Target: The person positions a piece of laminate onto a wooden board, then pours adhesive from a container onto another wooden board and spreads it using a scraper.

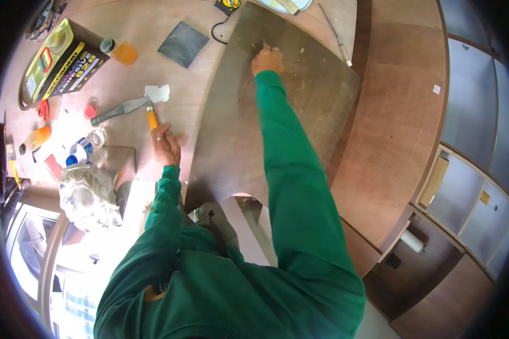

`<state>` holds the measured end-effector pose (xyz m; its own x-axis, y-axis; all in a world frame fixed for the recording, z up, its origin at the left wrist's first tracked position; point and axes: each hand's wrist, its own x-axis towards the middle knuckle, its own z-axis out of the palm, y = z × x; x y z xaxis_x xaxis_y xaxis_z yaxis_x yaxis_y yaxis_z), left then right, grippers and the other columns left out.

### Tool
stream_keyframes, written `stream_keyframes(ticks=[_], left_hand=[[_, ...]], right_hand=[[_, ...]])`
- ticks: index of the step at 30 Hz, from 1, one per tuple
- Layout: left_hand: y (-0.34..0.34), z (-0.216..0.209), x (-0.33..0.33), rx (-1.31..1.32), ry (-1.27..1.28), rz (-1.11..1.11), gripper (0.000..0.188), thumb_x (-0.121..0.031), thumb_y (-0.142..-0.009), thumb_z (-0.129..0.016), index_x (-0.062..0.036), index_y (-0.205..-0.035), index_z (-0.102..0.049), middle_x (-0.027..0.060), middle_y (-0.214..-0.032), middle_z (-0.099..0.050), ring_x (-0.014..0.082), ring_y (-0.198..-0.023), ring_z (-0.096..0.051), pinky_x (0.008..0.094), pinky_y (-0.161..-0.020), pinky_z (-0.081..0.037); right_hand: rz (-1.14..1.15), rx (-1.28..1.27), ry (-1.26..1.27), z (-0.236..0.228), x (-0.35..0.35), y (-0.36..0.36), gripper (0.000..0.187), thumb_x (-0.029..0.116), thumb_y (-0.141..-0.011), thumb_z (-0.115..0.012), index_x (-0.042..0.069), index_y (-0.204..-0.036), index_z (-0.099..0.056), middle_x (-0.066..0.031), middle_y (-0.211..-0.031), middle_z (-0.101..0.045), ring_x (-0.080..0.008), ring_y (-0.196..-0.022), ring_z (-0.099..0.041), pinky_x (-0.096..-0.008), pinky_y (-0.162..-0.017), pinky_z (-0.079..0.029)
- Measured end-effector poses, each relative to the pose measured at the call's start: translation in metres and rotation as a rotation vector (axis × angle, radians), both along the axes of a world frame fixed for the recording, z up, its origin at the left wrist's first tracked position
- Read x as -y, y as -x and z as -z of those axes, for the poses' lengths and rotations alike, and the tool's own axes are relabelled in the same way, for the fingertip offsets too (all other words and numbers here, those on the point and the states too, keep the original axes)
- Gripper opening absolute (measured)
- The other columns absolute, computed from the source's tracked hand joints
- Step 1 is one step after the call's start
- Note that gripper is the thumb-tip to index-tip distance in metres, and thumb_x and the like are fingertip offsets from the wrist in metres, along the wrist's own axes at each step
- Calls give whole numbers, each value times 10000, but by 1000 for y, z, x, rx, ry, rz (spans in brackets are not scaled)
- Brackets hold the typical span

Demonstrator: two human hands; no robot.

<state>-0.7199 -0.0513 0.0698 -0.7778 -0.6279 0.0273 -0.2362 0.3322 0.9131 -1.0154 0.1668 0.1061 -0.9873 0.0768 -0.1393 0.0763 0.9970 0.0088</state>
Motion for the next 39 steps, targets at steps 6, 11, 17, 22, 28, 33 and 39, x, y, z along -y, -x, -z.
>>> stream_keyframes(ticks=[6,11,17,22,28,33,39], left_hand=[[-16,-9,25,-10,159,-55,239,70,-809,-488,-49,-976,-611,135,-1015,-565,308,-924,-578,390,-816,-486],[-26,19,56,5,166,-16,246,59,-817,-500,-57,-999,-618,140,-1066,-574,318,-968,-573,413,-856,-471],[-29,47,82,2,322,127,291,69,-775,-529,-67,-1015,-621,126,-1108,-581,332,-994,-562,414,-878,-465],[-28,55,81,41,399,169,322,107,-734,-530,-67,-988,-624,116,-1092,-592,328,-1018,-550,426,-887,-447],[-27,53,83,4,469,159,322,92,-717,-540,-78,-980,-617,109,-1070,-599,336,-994,-555,438,-850,-463],[-20,50,76,-24,472,196,307,78,-719,-537,-77,-972,-618,113,-1060,-598,342,-979,-552,447,-858,-453],[-23,58,82,-19,499,180,286,62,-719,-539,-82,-954,-616,113,-1054,-595,345,-967,-553,454,-860,-445]], right_hand=[[-181,44,31,-9,86,-5,353,210,-831,-617,130,-1174,-610,-135,-1189,-563,-315,-1146,-534,-450,-885,-498],[-368,-38,336,-26,59,-2,299,158,-877,-559,136,-1167,-628,-172,-1061,-603,-361,-1050,-566,-451,-869,-488],[-245,-57,16,-37,-51,-44,347,183,-936,-479,153,-1270,-565,-163,-1122,-595,-345,-1046,-584,-438,-885,-487],[53,118,-118,-9,-72,-51,403,202,-885,-532,158,-1286,-546,-152,-1199,-577,-336,-1105,-576,-446,-918,-485],[-43,49,53,-2,26,-53,410,209,-800,-597,126,-1202,-586,-175,-1182,-578,-366,-1105,-567,-471,-908,-483],[-237,4,152,-6,86,-62,338,155,-813,-567,126,-1145,-624,-180,-1095,-612,-361,-1041,-586,-466,-888,-483],[-358,-243,401,-50,44,-96,285,135,-891,-526,123,-1153,-637,-169,-967,-618,-370,-956,-587,-450,-835,-476]])
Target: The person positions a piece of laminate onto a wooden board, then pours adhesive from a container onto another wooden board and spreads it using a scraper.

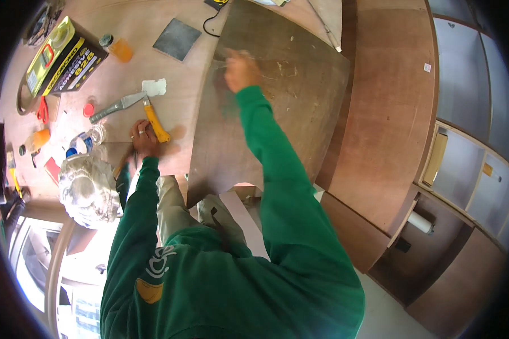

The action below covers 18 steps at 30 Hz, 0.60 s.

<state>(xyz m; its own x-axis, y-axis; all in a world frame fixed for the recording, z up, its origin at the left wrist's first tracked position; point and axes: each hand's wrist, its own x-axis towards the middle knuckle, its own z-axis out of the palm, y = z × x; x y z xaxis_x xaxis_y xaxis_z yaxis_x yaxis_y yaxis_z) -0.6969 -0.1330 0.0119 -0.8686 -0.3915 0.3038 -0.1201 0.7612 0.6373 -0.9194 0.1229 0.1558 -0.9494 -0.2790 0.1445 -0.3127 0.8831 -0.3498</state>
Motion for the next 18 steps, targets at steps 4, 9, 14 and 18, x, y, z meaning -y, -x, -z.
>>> stream_keyframes(ticks=[4,9,14,18], left_hand=[[1,1,-4,27,-11,13,279,52,-724,-545,-90,-954,-614,110,-1058,-594,346,-962,-554,451,-851,-451],[-6,0,1,34,17,-15,271,49,-742,-546,-89,-964,-615,109,-1056,-592,340,-985,-542,438,-863,-444],[-1,-7,-3,20,-1,-17,254,45,-754,-551,-83,-964,-614,109,-1047,-591,333,-992,-536,435,-875,-437],[-1,-9,-4,50,-10,-4,237,39,-767,-555,-76,-965,-615,112,-1042,-591,330,-990,-537,433,-884,-433]], right_hand=[[-113,57,-199,14,-86,-51,300,89,-907,-491,125,-1171,-629,-165,-943,-612,-364,-923,-582,-437,-845,-468],[134,174,-247,21,-130,-37,321,130,-902,-510,111,-1209,-603,-163,-1035,-615,-353,-974,-595,-448,-838,-478],[354,265,-451,44,-123,-14,406,180,-832,-613,129,-1233,-583,-149,-1144,-597,-334,-1067,-593,-452,-863,-504],[316,288,-433,46,-59,-18,383,170,-802,-629,114,-1179,-595,-142,-1163,-579,-340,-1066,-584,-469,-867,-507]])
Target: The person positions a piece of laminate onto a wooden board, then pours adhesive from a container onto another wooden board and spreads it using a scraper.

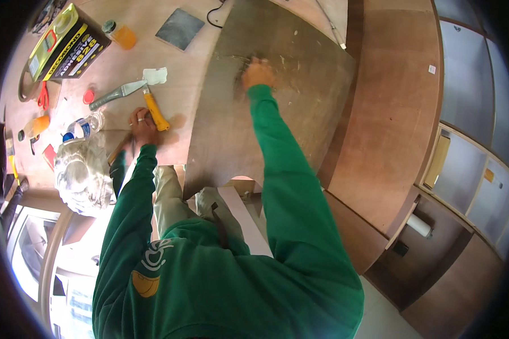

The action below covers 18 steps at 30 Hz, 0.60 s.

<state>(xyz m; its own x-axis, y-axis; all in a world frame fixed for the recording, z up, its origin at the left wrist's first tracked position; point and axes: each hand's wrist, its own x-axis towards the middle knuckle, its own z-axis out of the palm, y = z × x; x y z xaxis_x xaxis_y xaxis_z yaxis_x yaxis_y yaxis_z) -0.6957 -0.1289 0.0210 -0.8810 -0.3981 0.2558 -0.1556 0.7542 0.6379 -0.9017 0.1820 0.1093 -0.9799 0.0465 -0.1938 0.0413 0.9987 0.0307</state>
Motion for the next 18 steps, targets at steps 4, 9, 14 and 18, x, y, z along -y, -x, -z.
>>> stream_keyframes(ticks=[4,9,14,18], left_hand=[[0,9,2,-35,23,-9,231,42,-773,-550,-70,-963,-619,117,-1042,-591,329,-990,-537,431,-894,-427],[-1,7,1,13,23,12,219,23,-791,-527,-61,-973,-615,125,-1045,-590,337,-1013,-525,439,-901,-422],[-2,5,-1,36,23,6,223,10,-793,-510,-56,-979,-613,128,-1061,-587,343,-1029,-514,442,-912,-414],[-2,4,-3,48,10,-9,233,15,-790,-509,-57,-988,-608,127,-1079,-585,347,-1029,-514,443,-919,-411]], right_hand=[[-144,-72,159,-8,66,-8,355,128,-793,-593,115,-1147,-610,-163,-1127,-579,-342,-1059,-579,-474,-849,-505],[-258,-2,371,-19,104,-24,337,154,-833,-562,109,-1162,-617,-176,-1065,-599,-365,-1002,-591,-460,-841,-495],[-175,-100,477,-53,14,-43,316,111,-867,-544,134,-1173,-619,-173,-1032,-611,-367,-992,-567,-442,-850,-467],[-342,26,232,-38,-70,-80,323,85,-873,-548,162,-1177,-625,-156,-1016,-603,-339,-989,-559,-452,-833,-465]])
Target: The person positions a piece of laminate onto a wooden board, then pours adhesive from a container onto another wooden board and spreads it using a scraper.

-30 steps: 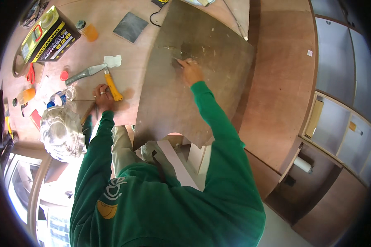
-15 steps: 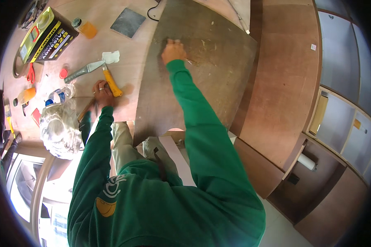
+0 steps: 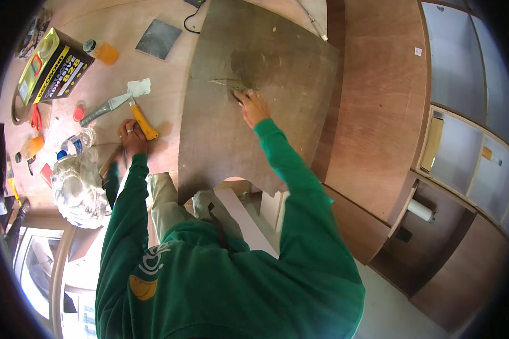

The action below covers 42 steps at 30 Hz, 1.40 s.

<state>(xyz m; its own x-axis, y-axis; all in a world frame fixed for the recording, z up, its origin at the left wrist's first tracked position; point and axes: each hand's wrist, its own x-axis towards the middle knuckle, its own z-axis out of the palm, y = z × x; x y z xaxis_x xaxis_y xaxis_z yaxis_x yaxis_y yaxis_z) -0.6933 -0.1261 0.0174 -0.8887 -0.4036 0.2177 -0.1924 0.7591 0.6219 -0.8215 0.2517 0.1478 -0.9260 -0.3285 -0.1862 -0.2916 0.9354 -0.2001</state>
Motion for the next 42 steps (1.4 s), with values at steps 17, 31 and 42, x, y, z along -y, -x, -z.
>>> stream_keyframes(ticks=[17,31,42], left_hand=[[4,-8,-3,67,65,9,214,3,-825,-506,-51,-1015,-589,143,-1105,-559,347,-1045,-516,456,-924,-408],[9,-22,-12,83,112,9,213,-17,-832,-497,-56,-1019,-590,143,-1102,-570,350,-1048,-521,447,-922,-403],[4,-10,-8,90,129,39,143,-33,-865,-520,-32,-993,-584,172,-1101,-563,362,-1056,-516,451,-895,-429]], right_hand=[[-369,-15,-261,9,-138,110,516,25,-833,-565,289,-1276,-578,1,-1247,-583,-243,-1083,-544,-401,-873,-464],[235,24,-140,-12,-244,-3,620,-126,-755,-477,235,-1241,-611,-83,-1192,-609,-334,-1038,-566,-402,-917,-472],[99,-82,-196,-23,-215,49,486,2,-847,-497,246,-1256,-593,-109,-1158,-624,-349,-1040,-564,-429,-920,-472]])
